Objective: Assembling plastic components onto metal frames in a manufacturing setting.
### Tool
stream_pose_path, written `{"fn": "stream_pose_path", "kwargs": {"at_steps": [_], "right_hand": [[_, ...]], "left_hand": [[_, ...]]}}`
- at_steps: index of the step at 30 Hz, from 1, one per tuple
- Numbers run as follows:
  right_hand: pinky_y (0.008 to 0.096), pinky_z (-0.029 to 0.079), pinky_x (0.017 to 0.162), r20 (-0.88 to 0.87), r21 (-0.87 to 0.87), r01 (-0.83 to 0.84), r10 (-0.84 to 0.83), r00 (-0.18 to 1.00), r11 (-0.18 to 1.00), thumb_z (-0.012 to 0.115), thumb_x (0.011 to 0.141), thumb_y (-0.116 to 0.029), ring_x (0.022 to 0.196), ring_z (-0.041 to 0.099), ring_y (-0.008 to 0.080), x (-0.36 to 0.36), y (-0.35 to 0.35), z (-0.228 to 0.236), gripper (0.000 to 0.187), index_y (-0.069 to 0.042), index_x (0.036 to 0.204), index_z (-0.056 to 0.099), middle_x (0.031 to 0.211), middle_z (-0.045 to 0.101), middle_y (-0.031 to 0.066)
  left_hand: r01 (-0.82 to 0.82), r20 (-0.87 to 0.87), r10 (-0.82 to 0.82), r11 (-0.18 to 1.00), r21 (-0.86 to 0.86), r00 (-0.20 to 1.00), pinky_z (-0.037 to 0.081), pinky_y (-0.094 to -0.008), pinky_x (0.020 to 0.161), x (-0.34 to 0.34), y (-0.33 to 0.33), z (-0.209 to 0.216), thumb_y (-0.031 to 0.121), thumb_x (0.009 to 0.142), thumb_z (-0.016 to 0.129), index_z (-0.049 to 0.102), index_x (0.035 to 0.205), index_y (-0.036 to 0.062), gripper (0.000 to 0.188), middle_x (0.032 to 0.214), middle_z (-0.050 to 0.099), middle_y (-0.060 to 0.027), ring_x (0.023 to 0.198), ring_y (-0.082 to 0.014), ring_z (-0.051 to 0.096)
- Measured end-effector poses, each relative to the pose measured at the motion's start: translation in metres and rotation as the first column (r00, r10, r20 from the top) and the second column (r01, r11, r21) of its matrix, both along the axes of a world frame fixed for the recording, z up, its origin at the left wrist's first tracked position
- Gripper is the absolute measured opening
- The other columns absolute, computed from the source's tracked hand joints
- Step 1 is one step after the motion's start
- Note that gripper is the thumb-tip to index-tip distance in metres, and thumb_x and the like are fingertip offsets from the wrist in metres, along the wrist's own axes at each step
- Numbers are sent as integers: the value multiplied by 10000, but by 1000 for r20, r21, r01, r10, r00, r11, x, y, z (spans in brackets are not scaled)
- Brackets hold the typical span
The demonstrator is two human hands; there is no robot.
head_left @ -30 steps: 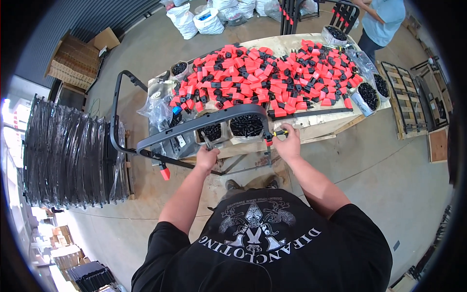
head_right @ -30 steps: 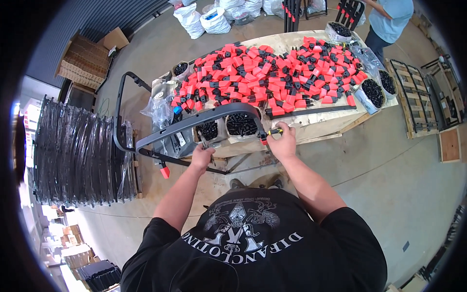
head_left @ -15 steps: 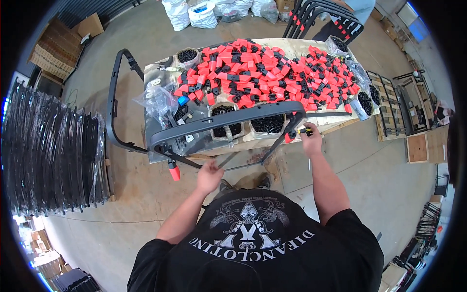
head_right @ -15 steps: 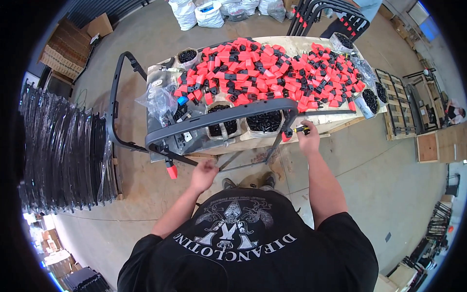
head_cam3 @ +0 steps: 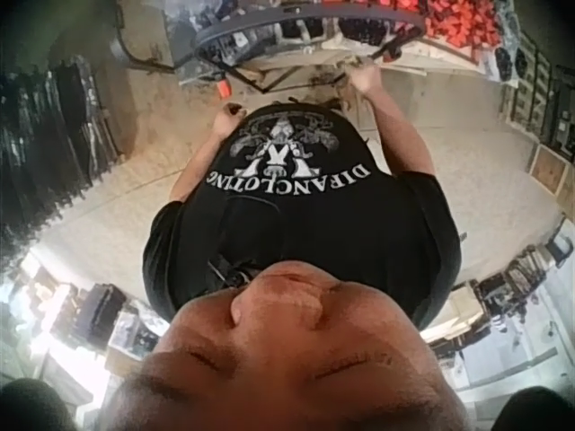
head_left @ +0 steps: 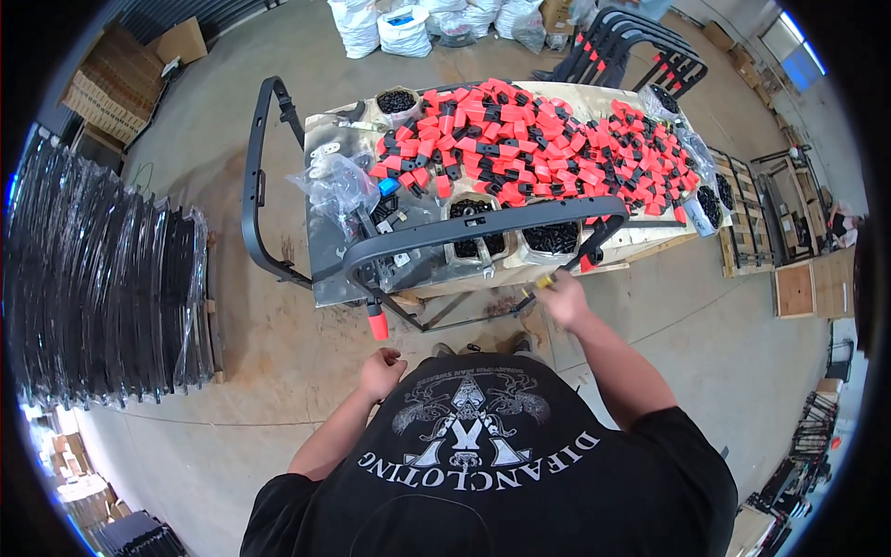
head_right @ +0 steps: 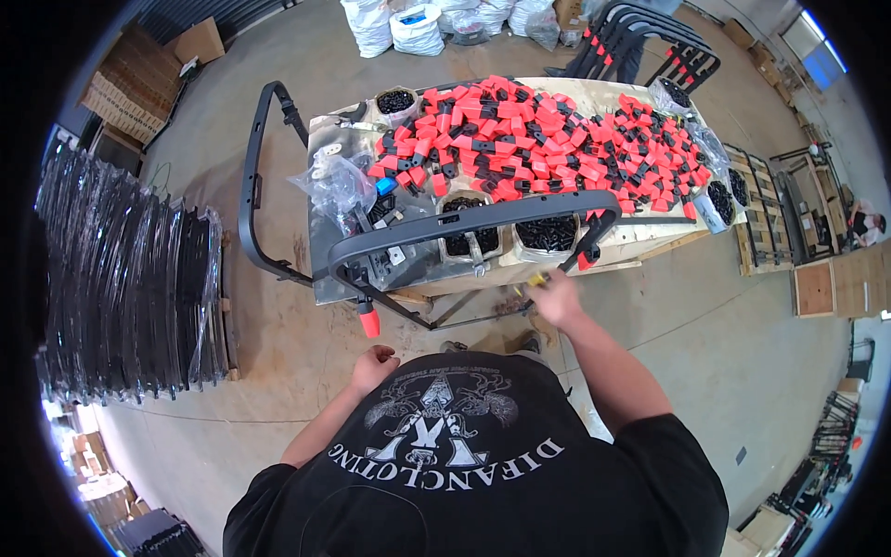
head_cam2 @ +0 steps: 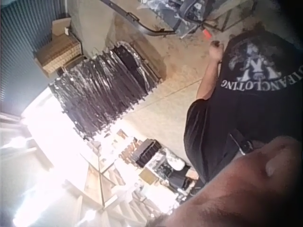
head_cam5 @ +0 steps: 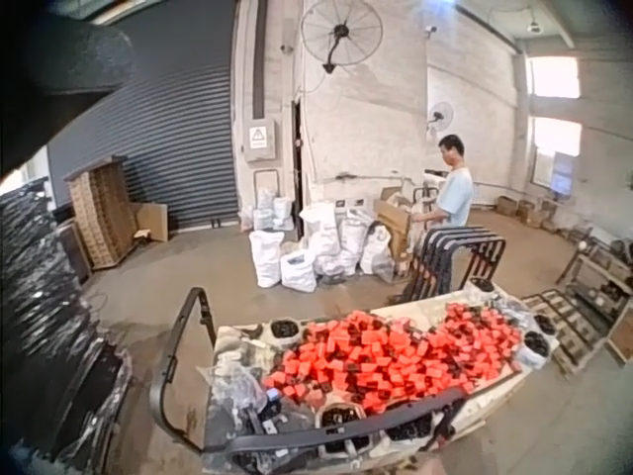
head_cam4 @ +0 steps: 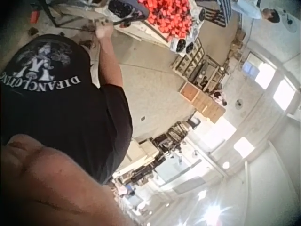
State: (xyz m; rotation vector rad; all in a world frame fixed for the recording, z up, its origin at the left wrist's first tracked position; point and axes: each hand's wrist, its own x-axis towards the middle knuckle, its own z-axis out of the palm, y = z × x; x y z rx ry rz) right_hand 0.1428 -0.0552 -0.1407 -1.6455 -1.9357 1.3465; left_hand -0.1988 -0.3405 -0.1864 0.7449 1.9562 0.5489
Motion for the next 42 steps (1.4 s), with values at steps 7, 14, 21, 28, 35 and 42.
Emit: {"fn": "stream_pose_path", "kwargs": {"at_steps": [7,14,21,28,35,42], "right_hand": [[343,535,459,-328,-454,183,-354,876,872,785,861,-129,577,632,190,-124,62,16,326,56,1039,583,801,632,90],[323,517,498,-228,-379,212,-313,922,901,744,838,-28,646,643,192,-96,7,16,441,77,1210,534,866,658,139],[316,502,575,-177,-212,213,-252,952,954,649,894,-52,667,645,172,-101,7,-9,380,81,1246,593,964,701,155],[467,486,1010,108,185,125,-146,983,975,715,865,-387,1125,623,432,-86,-6,5,594,21,1280,593,1185,659,287],[444,510,937,216,284,417,-482,849,863,750,836,-402,1088,642,389,58,4,-23,534,16,1144,623,1111,658,239],[425,531,880,40,195,367,-381,924,910,760,811,-368,990,695,359,68,73,-31,542,36,1140,611,1028,712,232]], "left_hand": [[112,-29,-112,994,-15,993,560,-348,786,-13,14,0,248,865,712,650,1207,-22,440,955,734,-127,861,-216,708],[-68,50,68,998,-1,996,564,-344,807,-22,-12,-10,235,857,726,664,1181,-20,416,995,747,-138,881,-213,715],[19,64,-16,999,-33,998,565,-338,829,-15,-13,-19,245,863,720,665,1189,-27,429,1004,752,-145,895,-221,719],[-136,232,116,988,71,966,541,-317,719,-26,3,-1,204,887,738,581,1240,-14,444,950,694,-87,793,-184,664],[-467,433,337,852,238,836,545,-315,685,-22,58,31,130,921,685,548,1125,6,276,947,648,-80,770,-151,636],[-532,163,506,819,217,847,476,-285,477,-5,104,38,138,933,654,541,1001,23,175,724,599,-55,550,-136,575]]}}
